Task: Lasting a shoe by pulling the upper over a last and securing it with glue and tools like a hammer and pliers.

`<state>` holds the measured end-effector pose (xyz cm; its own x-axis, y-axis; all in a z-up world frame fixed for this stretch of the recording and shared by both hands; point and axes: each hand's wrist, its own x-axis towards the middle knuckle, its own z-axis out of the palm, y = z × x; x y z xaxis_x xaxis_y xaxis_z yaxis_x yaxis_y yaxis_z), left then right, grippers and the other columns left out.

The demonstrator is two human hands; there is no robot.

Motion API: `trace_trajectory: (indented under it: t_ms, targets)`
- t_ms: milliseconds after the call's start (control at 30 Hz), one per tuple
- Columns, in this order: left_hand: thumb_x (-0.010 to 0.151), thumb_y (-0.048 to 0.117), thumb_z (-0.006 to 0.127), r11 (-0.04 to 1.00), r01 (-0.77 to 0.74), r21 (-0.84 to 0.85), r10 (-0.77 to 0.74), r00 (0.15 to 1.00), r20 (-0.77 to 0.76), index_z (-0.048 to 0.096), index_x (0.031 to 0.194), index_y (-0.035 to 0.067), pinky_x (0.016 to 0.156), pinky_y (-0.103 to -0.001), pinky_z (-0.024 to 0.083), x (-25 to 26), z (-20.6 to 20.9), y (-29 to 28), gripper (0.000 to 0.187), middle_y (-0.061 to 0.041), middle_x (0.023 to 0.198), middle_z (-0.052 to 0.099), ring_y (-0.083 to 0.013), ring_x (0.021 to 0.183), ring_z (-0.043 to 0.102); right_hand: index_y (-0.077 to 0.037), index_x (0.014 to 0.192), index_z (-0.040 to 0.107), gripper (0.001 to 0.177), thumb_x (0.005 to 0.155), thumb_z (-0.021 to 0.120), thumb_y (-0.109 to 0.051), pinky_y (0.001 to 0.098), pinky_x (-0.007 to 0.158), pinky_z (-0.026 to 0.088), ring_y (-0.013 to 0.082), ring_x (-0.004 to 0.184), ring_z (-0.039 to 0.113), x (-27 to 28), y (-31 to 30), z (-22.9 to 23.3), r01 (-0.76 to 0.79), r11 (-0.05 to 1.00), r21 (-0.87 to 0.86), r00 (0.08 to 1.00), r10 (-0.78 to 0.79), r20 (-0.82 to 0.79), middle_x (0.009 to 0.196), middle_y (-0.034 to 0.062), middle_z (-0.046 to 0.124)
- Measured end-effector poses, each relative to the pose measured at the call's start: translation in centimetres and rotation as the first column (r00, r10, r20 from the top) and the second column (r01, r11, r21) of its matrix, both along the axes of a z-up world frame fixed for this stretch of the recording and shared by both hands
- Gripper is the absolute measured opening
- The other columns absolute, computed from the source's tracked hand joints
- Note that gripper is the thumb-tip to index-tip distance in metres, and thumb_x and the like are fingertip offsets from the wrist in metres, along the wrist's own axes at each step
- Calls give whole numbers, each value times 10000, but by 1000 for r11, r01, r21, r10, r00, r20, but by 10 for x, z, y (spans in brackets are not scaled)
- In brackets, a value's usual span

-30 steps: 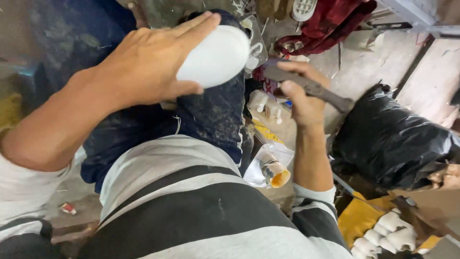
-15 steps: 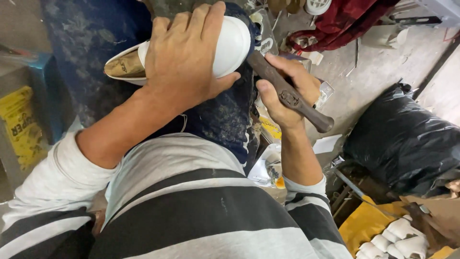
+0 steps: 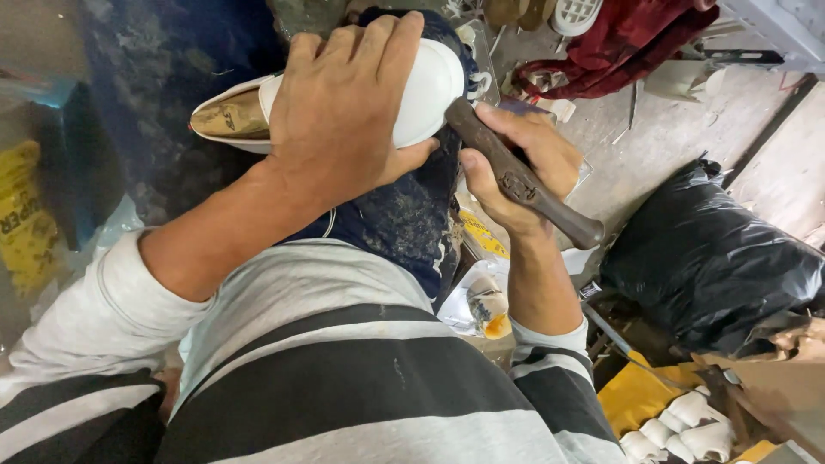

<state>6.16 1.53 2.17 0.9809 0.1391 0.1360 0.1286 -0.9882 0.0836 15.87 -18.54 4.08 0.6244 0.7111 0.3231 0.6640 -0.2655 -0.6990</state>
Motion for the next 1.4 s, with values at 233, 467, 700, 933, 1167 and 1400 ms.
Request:
trace_trajectory:
  t_ms: [233, 467, 700, 933, 1167, 1400]
  targets:
    - [750, 786, 798, 991, 66, -114, -62, 997, 44, 536, 1449, 85, 873, -344, 453, -7, -6, 0, 1024, -30, 1353, 649, -206, 1027, 632, 92, 1103, 716, 313, 987, 738, -198, 263, 568, 460, 169, 663, 630, 28, 5, 22, -203, 977, -67, 955, 182, -235, 977, 197, 760]
    - [646, 665, 816, 976, 202, -85, -190, 973, 129, 558, 1390, 101, 857, -350, 426, 2, 4, 7, 969, -12, 1305, 627, -207, 1072, 608, -16, 1164, 702, 375, 954, 734, -325, 281, 804, 540, 195, 909, 691, 18, -35, 9, -61, 997, -56, 867, 25, -498, 1070, 151, 736]
    - [691, 656, 868, 973, 216, -84, -200, 966, 165, 561, 1412, 87, 927, -341, 435, -2, 1, 4, 968, -24, 1352, 640, -209, 1191, 604, -19, 1180, 702, 396, 963, 718, -350, 288, 707, 482, 168, 761, 636, -12, -34, 3, 114, 993, -22, 952, -116, -282, 969, 122, 714]
    - [670, 668, 878, 977, 200, -70, -185, 966, 180, 571, 1419, 106, 946, -330, 441, -3, -1, 4, 986, -11, 1345, 647, -192, 1198, 604, 17, 1195, 681, 387, 975, 723, -299, 293, 602, 421, 161, 628, 540, -9, -25, 8, 14, 1000, -16, 980, -17, -198, 795, 106, 654]
    - [641, 705, 835, 976, 201, -83, -192, 975, 110, 527, 1442, 103, 940, -328, 433, -1, -3, 2, 1048, -1, 1350, 619, -193, 1181, 595, 42, 1111, 715, 326, 963, 743, -246, 319, 637, 485, 219, 650, 608, 3, -18, 15, -74, 993, -95, 996, 68, -63, 863, 174, 721]
    - [708, 534, 838, 987, 159, 6, -159, 981, 108, 525, 1399, 133, 743, -245, 407, -4, 0, 7, 858, 50, 1154, 528, -131, 966, 509, 109, 1089, 736, 295, 1011, 765, -174, 376, 701, 531, 300, 750, 707, 29, -2, 33, -280, 932, -230, 960, 274, -57, 979, 223, 770]
